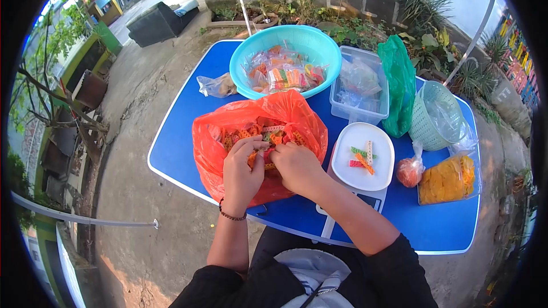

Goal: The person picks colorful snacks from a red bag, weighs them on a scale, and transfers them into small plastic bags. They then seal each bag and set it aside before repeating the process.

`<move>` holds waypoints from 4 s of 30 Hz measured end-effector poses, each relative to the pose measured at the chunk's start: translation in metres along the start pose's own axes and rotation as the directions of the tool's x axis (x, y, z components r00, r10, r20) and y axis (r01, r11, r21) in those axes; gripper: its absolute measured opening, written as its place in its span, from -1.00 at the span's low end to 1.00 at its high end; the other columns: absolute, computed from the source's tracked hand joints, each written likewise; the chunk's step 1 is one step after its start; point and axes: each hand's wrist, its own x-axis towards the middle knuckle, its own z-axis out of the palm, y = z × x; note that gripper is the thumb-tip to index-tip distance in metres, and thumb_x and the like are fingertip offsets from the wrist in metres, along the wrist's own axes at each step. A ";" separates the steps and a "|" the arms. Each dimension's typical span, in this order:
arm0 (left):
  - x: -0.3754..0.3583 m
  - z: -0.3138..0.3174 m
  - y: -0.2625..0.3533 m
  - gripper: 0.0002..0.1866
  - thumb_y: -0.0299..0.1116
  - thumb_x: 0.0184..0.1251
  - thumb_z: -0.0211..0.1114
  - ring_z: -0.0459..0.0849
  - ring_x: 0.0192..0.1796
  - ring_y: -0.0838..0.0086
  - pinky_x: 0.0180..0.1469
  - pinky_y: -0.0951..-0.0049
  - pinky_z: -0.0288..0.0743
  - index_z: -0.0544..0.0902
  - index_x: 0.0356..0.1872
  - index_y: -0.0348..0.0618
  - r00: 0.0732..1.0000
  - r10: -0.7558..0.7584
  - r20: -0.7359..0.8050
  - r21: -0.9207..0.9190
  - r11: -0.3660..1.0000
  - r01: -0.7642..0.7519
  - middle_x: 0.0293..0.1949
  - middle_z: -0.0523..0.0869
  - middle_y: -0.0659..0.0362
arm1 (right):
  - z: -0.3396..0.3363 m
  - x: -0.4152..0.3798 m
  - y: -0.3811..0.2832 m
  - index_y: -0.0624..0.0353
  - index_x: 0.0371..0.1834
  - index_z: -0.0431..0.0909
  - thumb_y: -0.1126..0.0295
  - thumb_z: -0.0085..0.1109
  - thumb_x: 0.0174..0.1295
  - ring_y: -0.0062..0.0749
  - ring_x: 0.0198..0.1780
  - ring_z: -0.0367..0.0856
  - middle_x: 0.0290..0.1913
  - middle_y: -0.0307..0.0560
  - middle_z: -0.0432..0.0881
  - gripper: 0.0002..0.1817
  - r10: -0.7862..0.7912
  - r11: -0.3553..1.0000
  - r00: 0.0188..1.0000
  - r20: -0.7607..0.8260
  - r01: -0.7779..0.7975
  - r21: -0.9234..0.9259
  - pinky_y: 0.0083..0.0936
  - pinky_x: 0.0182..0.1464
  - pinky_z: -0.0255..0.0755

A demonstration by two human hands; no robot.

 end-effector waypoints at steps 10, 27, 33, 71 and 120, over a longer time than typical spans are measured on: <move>0.002 0.007 0.002 -0.81 -0.64 0.27 0.30 0.79 0.07 0.08 0.15 0.23 0.64 0.77 -0.14 -0.28 1.000 0.008 -0.005 -0.046 0.999 -0.008 0.03 0.81 -0.03 | 0.000 -0.010 0.002 0.22 -0.13 0.65 0.53 0.34 0.04 -0.04 0.09 0.63 -0.09 0.01 0.68 -0.72 0.009 0.998 1.000 0.006 -0.010 0.057 -0.21 0.09 0.55; 0.030 0.104 0.088 -0.80 -0.60 0.35 0.35 0.76 0.10 0.29 0.10 0.39 0.58 0.76 -0.04 -0.23 0.940 0.265 0.214 -0.490 0.862 -0.131 0.08 0.78 0.04 | -0.083 -0.141 0.093 0.18 -0.13 0.75 0.54 0.39 0.20 -0.11 -0.13 0.59 -0.19 -0.08 0.72 -0.83 0.346 0.933 0.753 -0.560 -0.337 0.123 -0.25 -0.07 0.47; 0.032 0.132 0.068 -0.80 -0.59 0.46 0.29 0.72 0.11 0.45 0.06 0.45 0.56 0.72 0.03 -0.25 0.952 0.232 0.197 -0.543 0.835 -0.091 0.11 0.77 0.13 | -0.075 -0.162 0.106 0.18 -0.21 0.76 0.58 0.39 0.18 -0.20 -0.23 0.59 -0.25 -0.12 0.73 -0.87 0.383 0.913 0.610 -0.693 -0.362 0.186 -0.30 -0.14 0.45; 0.023 0.133 0.063 -0.75 -0.75 0.32 0.27 0.77 0.00 0.25 0.08 0.35 0.63 0.77 -0.09 -0.25 0.900 0.422 0.110 -0.292 0.879 -0.377 -0.05 0.81 0.06 | -0.067 -0.171 0.104 0.13 -0.19 0.78 0.63 0.38 0.08 -0.25 -0.08 0.65 -0.09 -0.19 0.79 -0.77 0.305 0.935 0.623 -0.721 -0.341 0.101 -0.36 -0.01 0.50; 0.024 0.134 0.060 -0.53 -0.87 -0.01 0.06 0.75 -0.05 0.28 -0.05 0.40 0.58 0.81 -0.20 -0.23 0.896 0.429 0.116 -0.269 0.882 -0.387 -0.10 0.82 0.09 | -0.067 -0.174 0.097 0.10 -0.36 0.77 0.44 0.51 -0.02 -0.18 0.09 0.49 0.17 -0.22 0.66 -0.86 0.337 0.935 0.794 -0.506 -0.346 0.079 -0.25 0.15 0.40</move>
